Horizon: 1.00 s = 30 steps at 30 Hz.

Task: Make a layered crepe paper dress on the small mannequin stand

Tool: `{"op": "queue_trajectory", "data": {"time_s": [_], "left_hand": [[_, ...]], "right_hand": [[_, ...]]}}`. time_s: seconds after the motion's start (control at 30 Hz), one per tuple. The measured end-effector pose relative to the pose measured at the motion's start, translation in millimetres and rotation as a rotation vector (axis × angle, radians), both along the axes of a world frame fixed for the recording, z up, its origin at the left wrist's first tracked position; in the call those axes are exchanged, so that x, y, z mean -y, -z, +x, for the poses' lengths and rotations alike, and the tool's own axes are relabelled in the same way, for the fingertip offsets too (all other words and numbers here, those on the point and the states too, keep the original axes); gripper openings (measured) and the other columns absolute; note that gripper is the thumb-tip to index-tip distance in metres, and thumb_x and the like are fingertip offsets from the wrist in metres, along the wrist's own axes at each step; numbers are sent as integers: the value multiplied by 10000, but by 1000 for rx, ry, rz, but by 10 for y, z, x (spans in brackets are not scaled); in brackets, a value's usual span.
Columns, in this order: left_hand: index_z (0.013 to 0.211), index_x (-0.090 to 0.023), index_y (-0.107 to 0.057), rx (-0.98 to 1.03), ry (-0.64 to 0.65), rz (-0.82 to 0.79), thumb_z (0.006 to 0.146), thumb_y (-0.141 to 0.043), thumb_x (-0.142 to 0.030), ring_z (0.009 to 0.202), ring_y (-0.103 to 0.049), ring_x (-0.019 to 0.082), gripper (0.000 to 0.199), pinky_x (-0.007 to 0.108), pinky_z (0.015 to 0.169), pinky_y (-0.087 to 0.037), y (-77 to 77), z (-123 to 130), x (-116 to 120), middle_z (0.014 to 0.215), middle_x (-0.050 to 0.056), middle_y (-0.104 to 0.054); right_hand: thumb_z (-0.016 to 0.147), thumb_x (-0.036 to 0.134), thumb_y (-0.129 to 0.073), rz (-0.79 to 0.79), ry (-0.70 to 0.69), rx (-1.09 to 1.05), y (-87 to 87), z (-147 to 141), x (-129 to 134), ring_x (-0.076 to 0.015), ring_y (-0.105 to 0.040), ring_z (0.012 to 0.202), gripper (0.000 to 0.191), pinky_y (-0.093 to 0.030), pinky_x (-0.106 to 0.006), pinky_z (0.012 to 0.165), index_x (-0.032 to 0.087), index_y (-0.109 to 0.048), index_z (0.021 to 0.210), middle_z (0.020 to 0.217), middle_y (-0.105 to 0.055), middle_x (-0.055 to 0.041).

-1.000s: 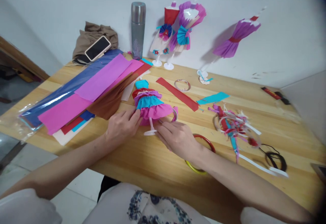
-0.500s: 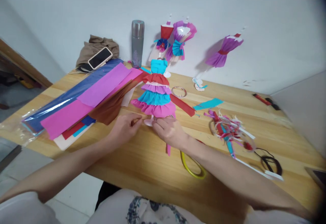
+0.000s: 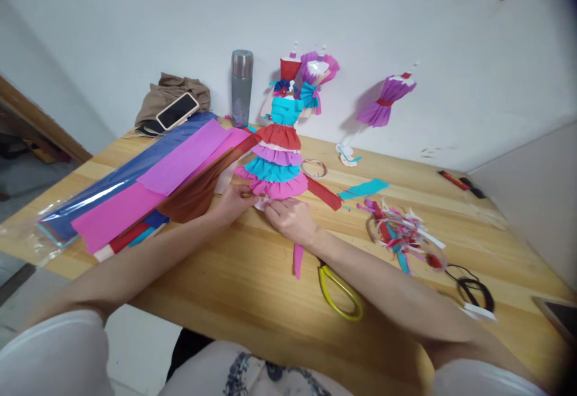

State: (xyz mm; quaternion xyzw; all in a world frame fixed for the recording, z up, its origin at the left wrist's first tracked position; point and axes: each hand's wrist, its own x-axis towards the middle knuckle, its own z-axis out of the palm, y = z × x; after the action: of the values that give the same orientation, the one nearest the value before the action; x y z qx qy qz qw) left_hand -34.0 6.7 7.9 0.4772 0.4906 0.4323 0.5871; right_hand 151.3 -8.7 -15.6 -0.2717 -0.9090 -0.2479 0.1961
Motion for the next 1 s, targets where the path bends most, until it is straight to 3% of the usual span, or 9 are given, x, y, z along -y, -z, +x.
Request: {"op": "queue_trajectory", "data": {"time_s": [0.17, 0.27, 0.37, 0.53, 0.67, 0.77, 0.87, 1.0], "left_hand": [[714, -139, -685, 216, -168, -196, 672, -663, -37, 421, -425, 55, 113, 209, 392, -230, -78, -39, 26, 650, 8, -656], [779, -156, -660, 383, -172, -236, 701, -606, -48, 488, -510, 57, 144, 179, 400, -305, -195, -105, 61, 824, 24, -714], [795, -146, -652, 550, -136, -283, 743, -654, -87, 516, -543, 64, 79, 159, 397, -324, -267, -116, 81, 768, 17, -688], [710, -138, -624, 544, -100, -264, 677, -829, -143, 455, -491, 43, 208, 156, 369, -280, -148, -57, 94, 640, -22, -628], [710, -150, -612, 567, -45, -241, 639, -912, -315, 451, -508, 46, 349, 160, 359, -270, -28, -41, 127, 621, -41, -602], [717, -164, -595, 614, -10, -220, 598, -938, -407, 465, -530, 50, 437, 153, 359, -279, -9, -36, 160, 611, -55, -579], [768, -171, -613, 628, -4, -219, 549, -966, -372, 477, -532, 46, 462, 146, 362, -286, -25, -31, 185, 630, -65, -583], [745, -162, -598, 600, -38, -254, 619, -924, -260, 482, -517, 44, 363, 141, 374, -290, -48, -35, 197, 593, -67, -554]], "right_hand": [[1007, 59, -422, -102, 76, 99, -71, 0, 25, -130, -514, 562, 271, -282, -321, 533, 125, -630, 846, 655, -633, -43], [1008, 66, -417, -119, 86, 105, -75, 5, 27, -126, -515, 553, 268, -284, -325, 535, 128, -613, 838, 642, -628, -36], [999, 58, -414, -127, 88, 112, -55, 6, 27, -122, -505, 534, 280, -274, -327, 528, 131, -602, 806, 630, -624, -36], [982, 77, -461, -102, 66, 97, 0, 14, 16, -128, -518, 519, 285, -239, -327, 504, 143, -599, 742, 627, -634, -40], [969, 67, -483, 16, 17, 19, 43, 24, -4, -127, -505, 490, 276, -225, -326, 493, 143, -618, 741, 593, -614, -28], [976, 58, -460, -21, 13, 6, 52, 25, -13, -117, -477, 487, 274, -230, -318, 492, 134, -632, 776, 596, -612, -29], [993, 76, -445, -105, 36, 22, 40, 25, -11, -112, -467, 499, 278, -254, -310, 503, 131, -637, 799, 607, -609, -30], [994, 83, -448, -110, 48, 32, 34, 30, -6, -118, -469, 494, 295, -251, -318, 502, 137, -643, 780, 598, -602, -25]]}}
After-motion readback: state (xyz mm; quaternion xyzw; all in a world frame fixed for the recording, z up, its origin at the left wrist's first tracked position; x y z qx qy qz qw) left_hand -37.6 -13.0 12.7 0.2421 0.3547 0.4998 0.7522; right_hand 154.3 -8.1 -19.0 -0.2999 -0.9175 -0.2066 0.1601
